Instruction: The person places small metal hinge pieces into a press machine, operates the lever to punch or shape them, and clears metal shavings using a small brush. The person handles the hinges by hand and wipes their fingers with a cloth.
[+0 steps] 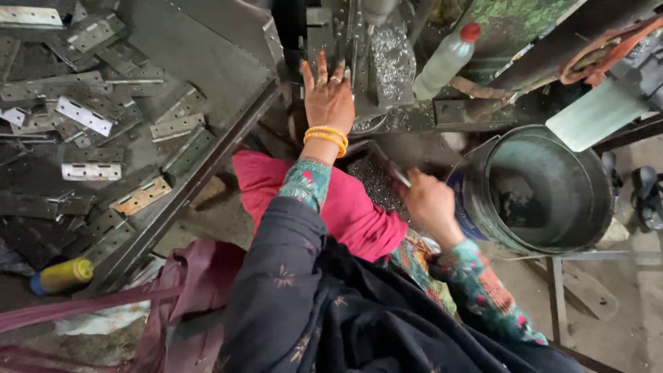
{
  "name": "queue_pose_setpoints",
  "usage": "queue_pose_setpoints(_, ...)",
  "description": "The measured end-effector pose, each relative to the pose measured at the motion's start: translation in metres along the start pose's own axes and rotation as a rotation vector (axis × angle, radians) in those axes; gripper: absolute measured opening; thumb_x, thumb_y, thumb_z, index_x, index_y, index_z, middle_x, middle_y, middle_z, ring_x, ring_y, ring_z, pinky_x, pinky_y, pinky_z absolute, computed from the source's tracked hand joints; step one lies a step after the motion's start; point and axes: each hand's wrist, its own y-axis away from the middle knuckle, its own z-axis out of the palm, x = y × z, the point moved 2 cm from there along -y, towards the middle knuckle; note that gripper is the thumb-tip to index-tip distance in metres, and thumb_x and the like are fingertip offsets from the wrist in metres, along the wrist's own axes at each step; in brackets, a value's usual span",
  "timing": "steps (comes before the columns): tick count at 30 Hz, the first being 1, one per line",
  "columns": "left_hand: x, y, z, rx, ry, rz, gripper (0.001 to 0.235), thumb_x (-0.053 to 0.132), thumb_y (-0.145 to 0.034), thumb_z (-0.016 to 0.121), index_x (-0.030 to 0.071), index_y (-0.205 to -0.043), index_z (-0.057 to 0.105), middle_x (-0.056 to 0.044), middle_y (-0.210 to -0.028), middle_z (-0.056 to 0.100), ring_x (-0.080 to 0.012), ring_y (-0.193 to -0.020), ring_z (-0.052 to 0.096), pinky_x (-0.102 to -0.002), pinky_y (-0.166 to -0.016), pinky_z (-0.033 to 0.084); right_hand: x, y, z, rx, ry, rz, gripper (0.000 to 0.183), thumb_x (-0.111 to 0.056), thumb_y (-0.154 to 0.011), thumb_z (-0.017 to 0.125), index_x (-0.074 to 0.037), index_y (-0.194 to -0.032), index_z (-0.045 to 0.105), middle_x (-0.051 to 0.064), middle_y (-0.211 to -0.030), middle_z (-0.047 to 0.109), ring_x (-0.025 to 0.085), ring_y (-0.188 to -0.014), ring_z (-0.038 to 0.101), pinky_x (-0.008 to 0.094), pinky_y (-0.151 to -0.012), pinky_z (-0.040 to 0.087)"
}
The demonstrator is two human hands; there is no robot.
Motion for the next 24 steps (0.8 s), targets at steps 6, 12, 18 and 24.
queue_pose_setpoints(6, 0.002, -0.027, 0.023, 0.015, -0.123, -0.044, 0.041, 0.024, -0.104, 0.049, 0.009, -0.138, 0.066, -0.002, -0.157, 0.052, -0.0339, -0.157, 0.024, -0.061, -0.126, 0.003, 0.016, 0.002, 0.016, 0.273, 0.14, -0.255, 0.039, -0.037, -0.096, 0.068, -0.006, -0.119, 0.065, 0.021, -0.087, 0.071, 0.042, -0.075, 0.069, 0.054, -0.063, 0.051)
queue_pose_setpoints(12, 0.005, -0.021, 0.028, 0.009, -0.05, -0.055, 0.043, 0.028, -0.103, 0.045, 0.009, -0.134, 0.067, -0.003, -0.153, 0.052, -0.0352, -0.154, 0.023, -0.063, -0.123, 0.002, 0.028, 0.013, 0.038, 0.103, -0.003, -0.104, 0.037, -0.037, -0.091, 0.071, -0.008, -0.113, 0.066, 0.017, -0.088, 0.071, 0.04, -0.08, 0.069, 0.05, -0.064, 0.053)
queue_pose_setpoints(18, 0.006, -0.046, 0.024, -0.08, -0.053, -0.092, 0.04, 0.023, -0.102, 0.044, 0.012, -0.132, 0.069, -0.005, -0.157, 0.049, -0.0346, -0.155, 0.023, -0.061, -0.124, 0.002, 0.023, 0.001, 0.012, 0.295, 0.1, -0.313, 0.044, -0.034, -0.094, 0.069, -0.004, -0.125, 0.065, 0.02, -0.087, 0.07, 0.042, -0.076, 0.068, 0.054, -0.064, 0.051)
queue_pose_setpoints(24, -0.005, -0.038, 0.01, 0.015, -0.049, -0.018, 0.046, 0.032, -0.095, 0.052, 0.01, -0.133, 0.067, -0.007, -0.152, 0.052, -0.0365, -0.15, 0.028, -0.061, -0.122, 0.009, 0.016, 0.016, 0.049, 0.034, -0.071, -0.01, 0.035, -0.041, -0.092, 0.068, -0.01, -0.108, 0.062, 0.019, -0.081, 0.072, 0.04, -0.077, 0.07, 0.054, -0.065, 0.054)
